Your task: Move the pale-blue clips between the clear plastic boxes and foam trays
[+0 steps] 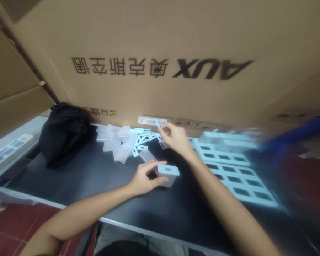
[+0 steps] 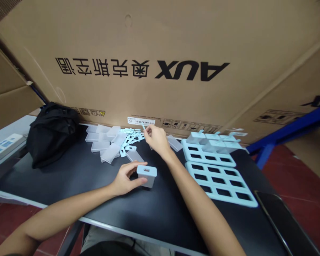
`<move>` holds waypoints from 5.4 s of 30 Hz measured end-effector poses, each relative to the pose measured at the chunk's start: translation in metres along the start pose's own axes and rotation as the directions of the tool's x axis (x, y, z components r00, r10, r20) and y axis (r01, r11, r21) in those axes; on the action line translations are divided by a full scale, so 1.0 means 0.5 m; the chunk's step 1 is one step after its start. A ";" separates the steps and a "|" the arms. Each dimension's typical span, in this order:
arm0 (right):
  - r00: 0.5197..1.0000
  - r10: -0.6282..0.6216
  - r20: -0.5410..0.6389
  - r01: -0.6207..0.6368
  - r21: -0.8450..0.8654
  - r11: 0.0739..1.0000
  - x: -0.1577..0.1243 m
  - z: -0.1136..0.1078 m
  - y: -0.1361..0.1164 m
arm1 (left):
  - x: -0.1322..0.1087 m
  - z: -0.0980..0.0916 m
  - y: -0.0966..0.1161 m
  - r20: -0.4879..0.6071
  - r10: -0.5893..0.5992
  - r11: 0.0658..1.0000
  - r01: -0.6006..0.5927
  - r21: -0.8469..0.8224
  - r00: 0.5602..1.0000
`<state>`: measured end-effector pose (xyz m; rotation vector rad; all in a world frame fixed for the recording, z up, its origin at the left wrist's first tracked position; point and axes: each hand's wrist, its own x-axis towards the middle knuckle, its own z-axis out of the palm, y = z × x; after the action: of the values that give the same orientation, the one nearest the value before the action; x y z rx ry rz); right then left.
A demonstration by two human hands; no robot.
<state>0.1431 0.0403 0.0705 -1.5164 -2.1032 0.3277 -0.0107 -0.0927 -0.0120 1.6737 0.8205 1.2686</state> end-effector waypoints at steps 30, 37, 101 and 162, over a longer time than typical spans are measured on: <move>0.811 -0.564 -0.157 0.585 0.179 0.791 -0.208 -0.241 -0.016 | 0.011 0.002 0.017 0.013 0.032 0.997 -0.033 0.074 0.999; 0.826 -0.564 -0.008 0.551 0.231 0.802 -0.225 -0.202 -0.023 | 0.008 0.002 0.015 0.027 0.094 0.988 -0.096 0.119 0.995; 0.890 0.144 -0.432 -0.358 -0.468 0.808 -0.162 -0.077 0.315 | 0.007 0.021 0.016 0.149 0.070 0.982 -0.095 0.165 0.986; 0.875 -0.366 0.316 0.472 -0.396 0.788 -0.026 0.013 0.154 | -0.005 0.023 -0.006 0.141 0.101 0.976 -0.125 0.180 0.985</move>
<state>0.2046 0.0552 0.0246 -1.2190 -2.7742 -0.2019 -0.0002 -0.0967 -0.0170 1.9584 0.7955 1.1715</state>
